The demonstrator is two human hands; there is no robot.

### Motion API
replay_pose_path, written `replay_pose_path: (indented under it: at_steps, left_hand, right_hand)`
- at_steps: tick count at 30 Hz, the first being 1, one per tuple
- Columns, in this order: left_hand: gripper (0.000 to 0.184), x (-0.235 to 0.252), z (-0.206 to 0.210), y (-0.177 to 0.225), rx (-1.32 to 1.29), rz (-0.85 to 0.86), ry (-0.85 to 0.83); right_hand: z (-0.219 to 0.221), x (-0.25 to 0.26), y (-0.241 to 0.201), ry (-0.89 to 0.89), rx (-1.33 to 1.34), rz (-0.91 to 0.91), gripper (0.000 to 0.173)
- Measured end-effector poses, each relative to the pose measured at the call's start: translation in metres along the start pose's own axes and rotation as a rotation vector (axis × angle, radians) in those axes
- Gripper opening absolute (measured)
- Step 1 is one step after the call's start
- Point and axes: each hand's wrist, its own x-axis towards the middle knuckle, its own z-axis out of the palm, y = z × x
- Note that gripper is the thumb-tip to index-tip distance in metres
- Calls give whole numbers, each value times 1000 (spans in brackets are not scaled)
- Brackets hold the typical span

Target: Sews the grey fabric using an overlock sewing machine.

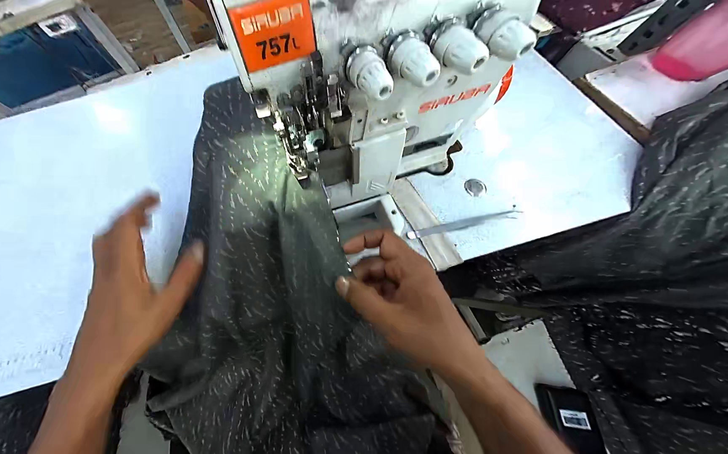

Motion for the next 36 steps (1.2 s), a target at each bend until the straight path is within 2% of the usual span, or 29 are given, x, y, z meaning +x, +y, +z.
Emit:
replay_pose_path:
  at_steps: [2, 4, 6, 8, 11, 13, 16, 19, 22, 25, 32, 36]
  left_hand:
    - [89, -57, -1, -28, 86, -80, -91]
    - [67, -86, -8, -40, 94, -116, -75]
    - [44, -98, -12, -43, 103, -118, -26]
    - [39, -95, -14, -43, 98, -152, 3]
    - [32, -80, -27, -39, -196, -375, 22]
    - [25, -63, -52, -37, -378, -397, 100]
    - [35, -27, -91, -38, -121, -147, 294]
    - [46, 15, -109, -36, 203, -67, 218]
    - [43, 27, -97, -37, 327, -49, 123]
    - [41, 13, -71, -54, 316, -30, 114]
    - [38, 1, -56, -72, 176, -56, 221]
    - [37, 4, -55, -74, 129, -38, 260]
  right_hand:
    - [-14, 2, 7, -244, 7, 85, 22]
    - [-20, 9, 9, -421, -12, 102, 17]
    - [-21, 7, 10, -525, -72, 46, 15]
    - [-21, 5, 4, -601, -14, -24, 14]
    - [-15, -3, 7, -610, -15, 18, 15]
    - [-16, -27, 16, -616, 0, -18, 22]
    - [-33, -52, 18, -706, 201, -148, 24]
    - [-28, -51, 31, -669, 116, -45, 19]
    - [-21, -63, 48, -663, 42, 87, 22]
    - [-29, -82, 63, -670, 41, 125, 25]
    - [-43, -99, 75, -747, -61, 147, 32]
    - [-51, -112, 83, -714, -98, 203, 30]
